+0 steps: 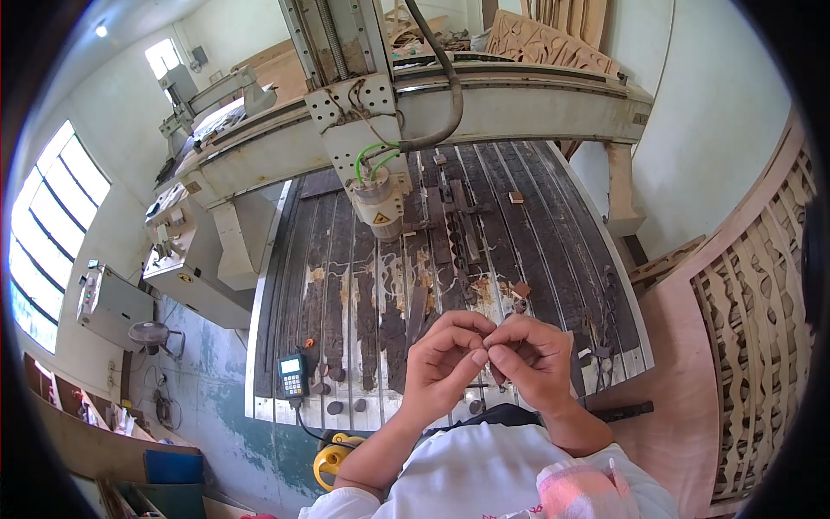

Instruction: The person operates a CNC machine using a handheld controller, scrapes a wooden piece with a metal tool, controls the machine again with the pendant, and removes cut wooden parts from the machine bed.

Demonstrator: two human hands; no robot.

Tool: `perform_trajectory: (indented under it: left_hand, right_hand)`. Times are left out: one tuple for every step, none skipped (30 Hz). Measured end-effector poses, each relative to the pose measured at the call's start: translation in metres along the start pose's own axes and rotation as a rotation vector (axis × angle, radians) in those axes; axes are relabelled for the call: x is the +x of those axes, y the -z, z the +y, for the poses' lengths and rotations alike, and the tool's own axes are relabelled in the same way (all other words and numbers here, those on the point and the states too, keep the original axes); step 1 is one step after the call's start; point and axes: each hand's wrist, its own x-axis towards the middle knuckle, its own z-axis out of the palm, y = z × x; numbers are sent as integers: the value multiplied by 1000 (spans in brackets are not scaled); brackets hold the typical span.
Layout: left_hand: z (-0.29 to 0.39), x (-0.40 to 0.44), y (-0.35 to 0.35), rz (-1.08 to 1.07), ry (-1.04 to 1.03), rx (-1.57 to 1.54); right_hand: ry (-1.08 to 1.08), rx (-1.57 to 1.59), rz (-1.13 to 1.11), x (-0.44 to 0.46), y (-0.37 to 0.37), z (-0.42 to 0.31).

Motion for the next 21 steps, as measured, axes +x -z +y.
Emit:
perform_trajectory:
  left_hand:
    - [0,0,0,-2,-2,3]
    - [1,1,0,-4,-5,6]
    - [1,1,-1,-4,-5,6]
    - [2,1,-1,-8,-4,-6]
    - [2,2,-1,-13,-3,-19]
    - [3,2,-2,-12,-3,-18]
    - [3,3,-2,-17,-5,-24]
    - [3,3,-2,-22,-7,-30]
    - [3,3,-2,-22,-8,-30]
    - [4,3,-1,-21,-6,-21]
    - [3,3,-1,-21,-3,-12]
    - [3,3,-1,-21,-4,-11]
    - [3,3,0,-19,-1,-17]
    - [2,3,0,-17,3,-22]
    - [2,3,0,-17,4,-22]
    - [1,3,1,-23,0,-11]
    - [1,3,1,-28,-4,0]
    - [1,3,1,-28,-3,0]
    - [1,3,1,-28,1,0]
    - [1,4,1,-28,6,0]
    - [2,4,1,-28,6,0]
  right_hand:
    - [2,-14,-2,0,0,0]
    - [2,-15,-3,1,0,-1]
    - [2,-17,0,1,0,-1]
    - [2,-18,3,1,-1,-1]
    - [2,-19,3,1,-1,-2]
    - [3,-8,6,1,-1,-1]
    - [3,3,9,1,-1,-1]
    - [3,4,9,1,-1,-1]
    - [5,5,9,1,-1,0]
    - [9,6,9,2,-1,0]
    - [9,7,8,2,-1,0]
    - [8,5,5,3,-1,-1]
    - [8,3,2,3,-1,-2]
    - [7,4,2,3,0,-3]
    - [5,-4,-1,3,0,-3]
    - [2,-12,-3,4,0,-3]
    - [2,-11,-3,4,0,-3]
    - [2,-9,-1,4,0,-3]
    - [2,-7,1,4,0,-3]
    - [2,-6,0,4,0,-3]
    - [-1,-3,2,4,0,-2]
